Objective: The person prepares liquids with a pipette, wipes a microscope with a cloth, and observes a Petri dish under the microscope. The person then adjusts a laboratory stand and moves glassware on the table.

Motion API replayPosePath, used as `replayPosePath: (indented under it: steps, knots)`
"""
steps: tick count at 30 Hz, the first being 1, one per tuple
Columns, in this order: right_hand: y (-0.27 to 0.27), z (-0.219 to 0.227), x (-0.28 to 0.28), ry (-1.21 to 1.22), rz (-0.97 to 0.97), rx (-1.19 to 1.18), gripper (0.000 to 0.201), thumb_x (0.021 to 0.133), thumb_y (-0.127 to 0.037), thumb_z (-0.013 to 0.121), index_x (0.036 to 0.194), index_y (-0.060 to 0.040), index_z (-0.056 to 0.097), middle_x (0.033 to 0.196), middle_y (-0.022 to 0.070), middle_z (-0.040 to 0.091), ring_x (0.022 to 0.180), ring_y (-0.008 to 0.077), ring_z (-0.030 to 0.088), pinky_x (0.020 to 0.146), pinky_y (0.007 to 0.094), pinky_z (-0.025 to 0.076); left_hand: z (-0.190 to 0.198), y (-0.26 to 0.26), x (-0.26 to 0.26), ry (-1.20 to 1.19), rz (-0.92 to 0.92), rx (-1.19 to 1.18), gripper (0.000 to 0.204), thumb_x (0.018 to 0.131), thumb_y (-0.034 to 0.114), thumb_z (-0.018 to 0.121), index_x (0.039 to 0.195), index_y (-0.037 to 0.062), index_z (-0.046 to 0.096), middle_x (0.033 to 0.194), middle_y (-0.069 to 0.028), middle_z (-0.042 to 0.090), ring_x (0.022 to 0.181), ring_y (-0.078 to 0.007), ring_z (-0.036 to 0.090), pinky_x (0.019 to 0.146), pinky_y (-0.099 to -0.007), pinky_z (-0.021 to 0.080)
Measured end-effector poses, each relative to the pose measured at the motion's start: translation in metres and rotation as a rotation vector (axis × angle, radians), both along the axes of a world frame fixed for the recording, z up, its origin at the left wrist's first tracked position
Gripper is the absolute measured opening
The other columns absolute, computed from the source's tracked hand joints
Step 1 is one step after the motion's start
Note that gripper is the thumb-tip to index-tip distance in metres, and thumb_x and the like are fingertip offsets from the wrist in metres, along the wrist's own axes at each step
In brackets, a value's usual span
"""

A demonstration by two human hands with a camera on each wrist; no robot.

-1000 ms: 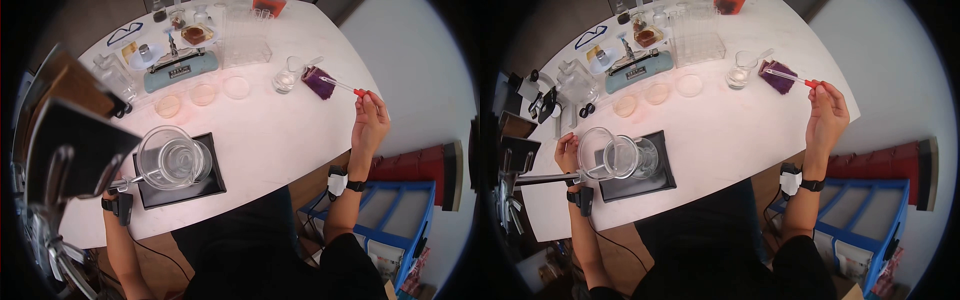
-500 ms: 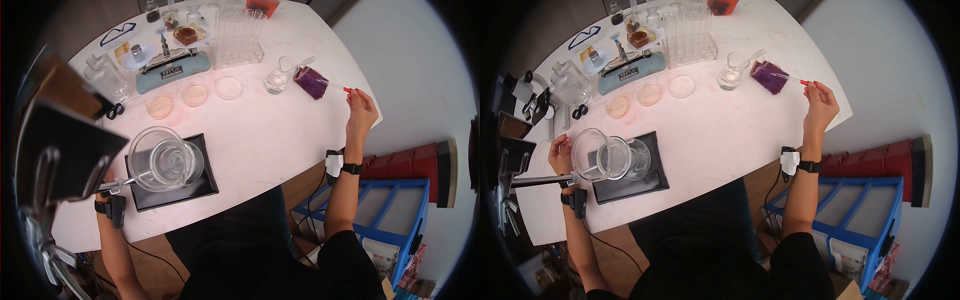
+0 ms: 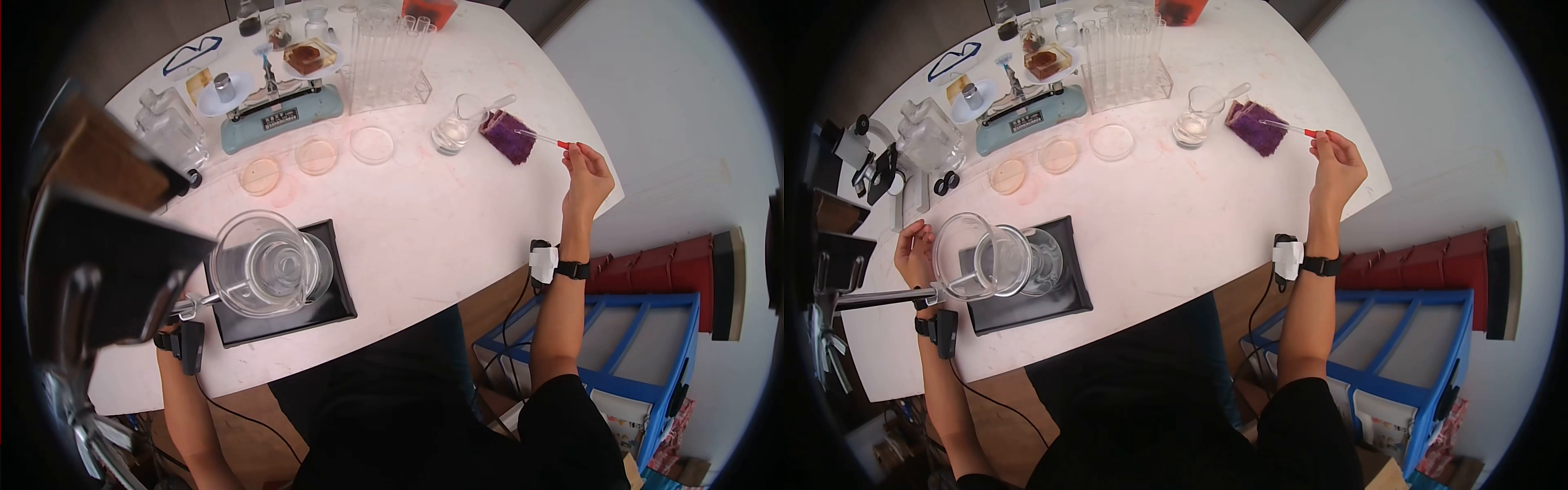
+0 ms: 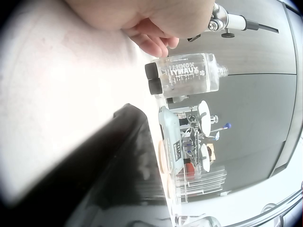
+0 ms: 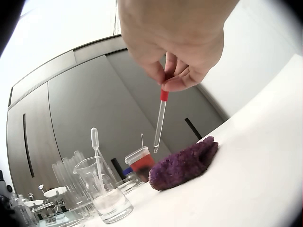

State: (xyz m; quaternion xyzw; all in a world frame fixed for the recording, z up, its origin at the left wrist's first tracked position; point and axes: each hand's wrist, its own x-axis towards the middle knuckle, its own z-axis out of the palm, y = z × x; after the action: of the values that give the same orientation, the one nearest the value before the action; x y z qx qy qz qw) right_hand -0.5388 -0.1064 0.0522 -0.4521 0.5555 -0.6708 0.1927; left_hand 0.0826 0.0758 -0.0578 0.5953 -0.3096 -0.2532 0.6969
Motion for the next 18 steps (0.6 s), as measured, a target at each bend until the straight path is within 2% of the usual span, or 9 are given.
replayPosePath:
  steps: [18]
  knots:
    - [-0.0030, 0.0027, 0.0005, 0.064, -0.026, 0.011, 0.017, 0.084, -0.001, 0.070, 0.096, 0.0091, 0.064, 0.085, 0.0131, 0.068, 0.073, 0.0166, 0.066, 0.069, 0.0264, 0.056, -0.0020, -0.0003, 0.0011, -0.014, 0.013, 0.014, 0.022, 0.084, -0.014, 0.054, 0.103, -0.0062, 0.061, 0.100, -0.0135, 0.064, 0.091, -0.0164, 0.063, 0.079, -0.0240, 0.052]
